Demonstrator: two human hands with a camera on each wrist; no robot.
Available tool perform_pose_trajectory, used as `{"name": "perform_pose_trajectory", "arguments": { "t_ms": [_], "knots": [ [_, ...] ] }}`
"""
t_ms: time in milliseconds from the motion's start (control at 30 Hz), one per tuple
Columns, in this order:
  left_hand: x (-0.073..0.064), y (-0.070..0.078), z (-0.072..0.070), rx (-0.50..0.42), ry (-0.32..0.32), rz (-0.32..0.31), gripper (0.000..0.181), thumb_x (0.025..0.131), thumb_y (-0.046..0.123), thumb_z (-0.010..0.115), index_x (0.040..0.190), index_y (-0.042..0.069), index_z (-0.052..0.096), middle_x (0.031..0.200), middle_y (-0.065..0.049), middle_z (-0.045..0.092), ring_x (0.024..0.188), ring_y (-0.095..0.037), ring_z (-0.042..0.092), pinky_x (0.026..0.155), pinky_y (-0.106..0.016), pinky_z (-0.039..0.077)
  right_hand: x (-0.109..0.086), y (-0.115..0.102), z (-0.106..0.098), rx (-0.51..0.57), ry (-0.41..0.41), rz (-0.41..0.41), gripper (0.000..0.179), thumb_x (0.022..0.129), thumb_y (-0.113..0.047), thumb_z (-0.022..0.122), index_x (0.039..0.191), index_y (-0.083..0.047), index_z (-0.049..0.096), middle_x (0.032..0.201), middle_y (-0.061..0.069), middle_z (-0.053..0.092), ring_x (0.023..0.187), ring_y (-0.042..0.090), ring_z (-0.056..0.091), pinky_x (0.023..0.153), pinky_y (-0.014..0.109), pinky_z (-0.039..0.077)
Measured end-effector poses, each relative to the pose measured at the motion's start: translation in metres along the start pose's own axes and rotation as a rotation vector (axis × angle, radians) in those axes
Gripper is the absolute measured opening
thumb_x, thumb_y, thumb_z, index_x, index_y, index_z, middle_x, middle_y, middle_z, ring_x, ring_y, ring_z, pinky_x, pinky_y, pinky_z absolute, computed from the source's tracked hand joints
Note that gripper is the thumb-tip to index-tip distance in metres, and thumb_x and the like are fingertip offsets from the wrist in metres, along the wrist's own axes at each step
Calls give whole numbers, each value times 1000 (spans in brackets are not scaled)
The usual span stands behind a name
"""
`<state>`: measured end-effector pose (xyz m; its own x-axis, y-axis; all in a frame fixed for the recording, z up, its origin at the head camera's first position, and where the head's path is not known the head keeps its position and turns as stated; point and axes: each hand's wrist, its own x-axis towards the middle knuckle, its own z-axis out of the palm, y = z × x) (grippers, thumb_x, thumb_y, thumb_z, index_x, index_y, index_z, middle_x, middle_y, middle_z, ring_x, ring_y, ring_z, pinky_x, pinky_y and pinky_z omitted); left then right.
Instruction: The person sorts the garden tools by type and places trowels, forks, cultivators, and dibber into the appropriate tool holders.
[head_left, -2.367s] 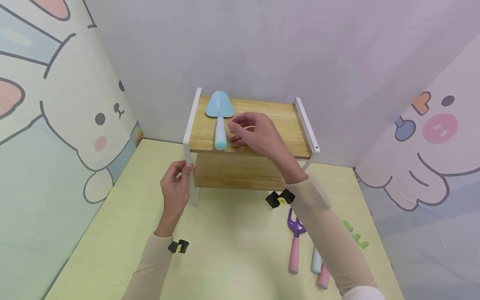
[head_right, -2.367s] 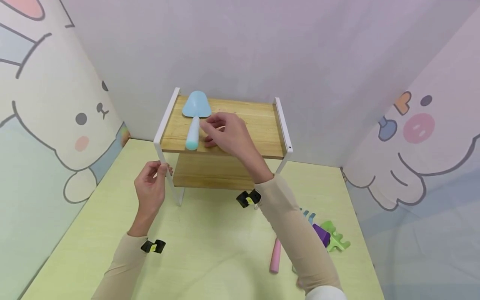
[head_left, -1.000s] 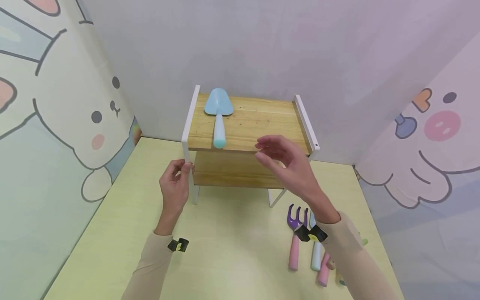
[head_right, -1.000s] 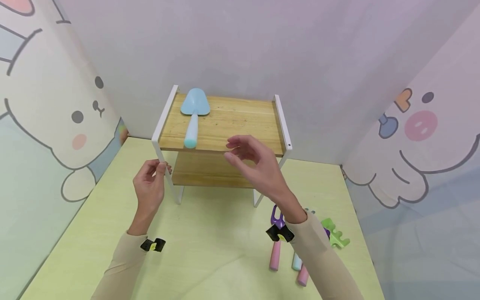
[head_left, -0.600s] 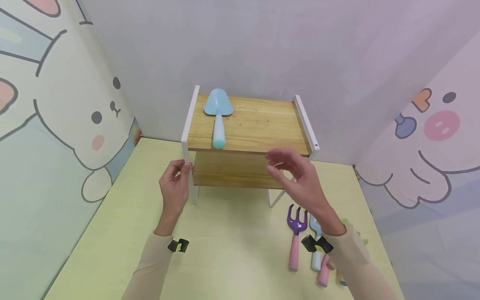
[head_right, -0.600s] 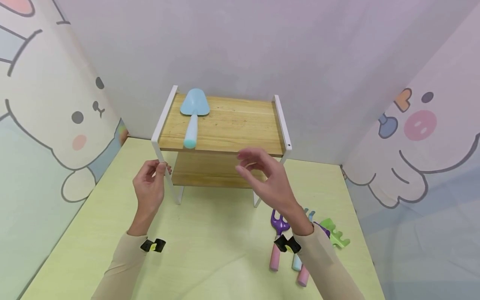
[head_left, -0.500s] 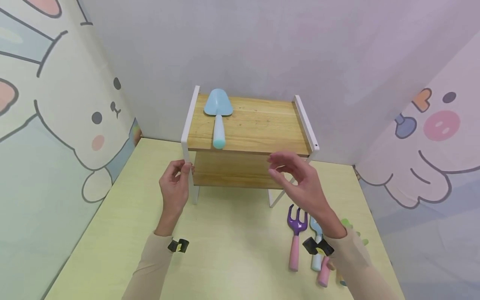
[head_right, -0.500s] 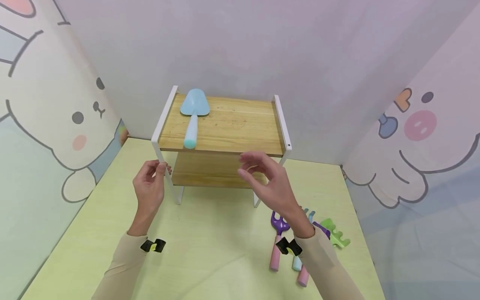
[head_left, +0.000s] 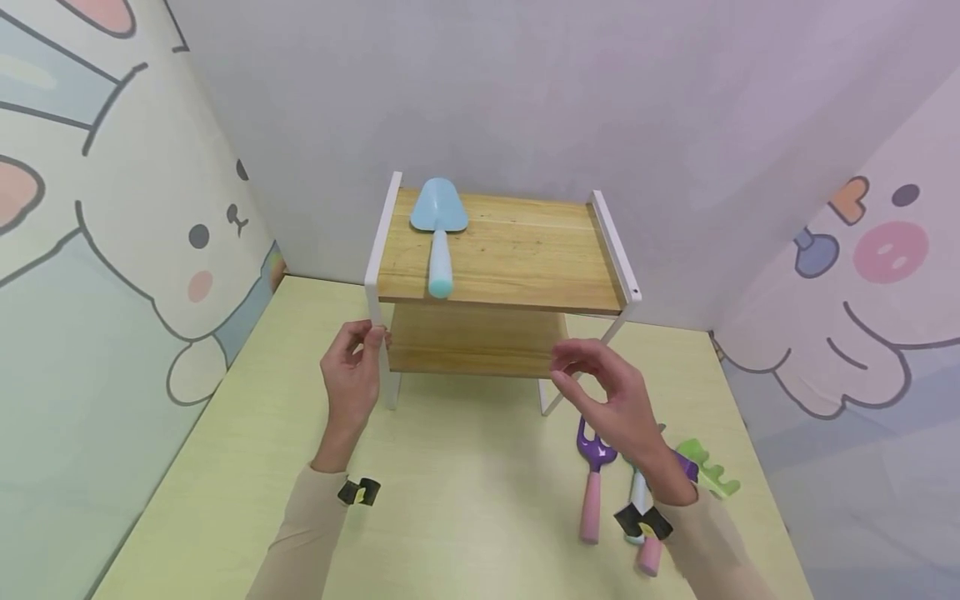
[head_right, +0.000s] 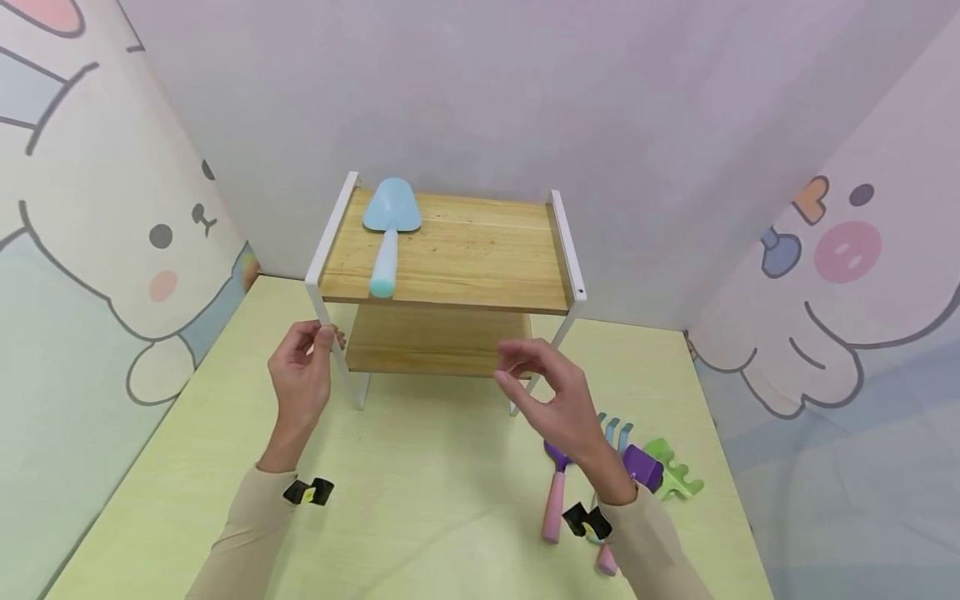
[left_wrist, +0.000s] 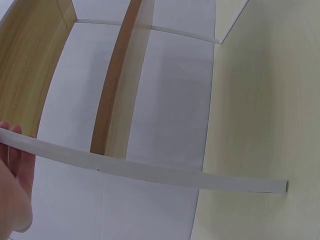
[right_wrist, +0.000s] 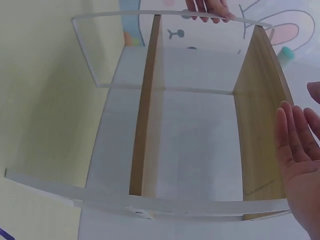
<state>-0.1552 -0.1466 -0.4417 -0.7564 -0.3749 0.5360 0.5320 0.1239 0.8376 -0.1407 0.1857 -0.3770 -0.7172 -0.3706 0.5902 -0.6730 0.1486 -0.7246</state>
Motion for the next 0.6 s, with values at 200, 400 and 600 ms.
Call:
{"name": "perform_pose_trajectory", "arguments": {
  "t_ms": [200, 400, 600],
  "knots": [
    [0, 0, 0, 4, 8, 10, 15, 102, 2, 63, 101, -13, 64, 87, -7, 67, 83, -22, 67, 71, -17, 57, -15, 10, -1, -16, 14, -3, 45, 85, 21, 69, 126, 4, 63, 112, 10, 70, 100, 17, 67, 91, 22, 56],
    [0, 1, 0, -8, 7, 7, 13, 102, -1, 62, 101, -13, 64, 87, -6, 66, 82, -21, 67, 70, -17, 57, -30, 18, -3, -22, 29, 16, 45, 83, 23, 67, 125, 7, 63, 113, 12, 69, 101, 15, 67, 91, 22, 56],
    [0, -1, 1, -27, 6, -9, 15, 102, 0, 61, 101, -14, 63, 88, 2, 66, 83, -15, 67, 71, -17, 57, -45, 25, -3, -8, 38, 19, 45, 83, 23, 67, 126, 8, 62, 117, 12, 69, 102, 16, 67, 90, 20, 56]
  ]
}}
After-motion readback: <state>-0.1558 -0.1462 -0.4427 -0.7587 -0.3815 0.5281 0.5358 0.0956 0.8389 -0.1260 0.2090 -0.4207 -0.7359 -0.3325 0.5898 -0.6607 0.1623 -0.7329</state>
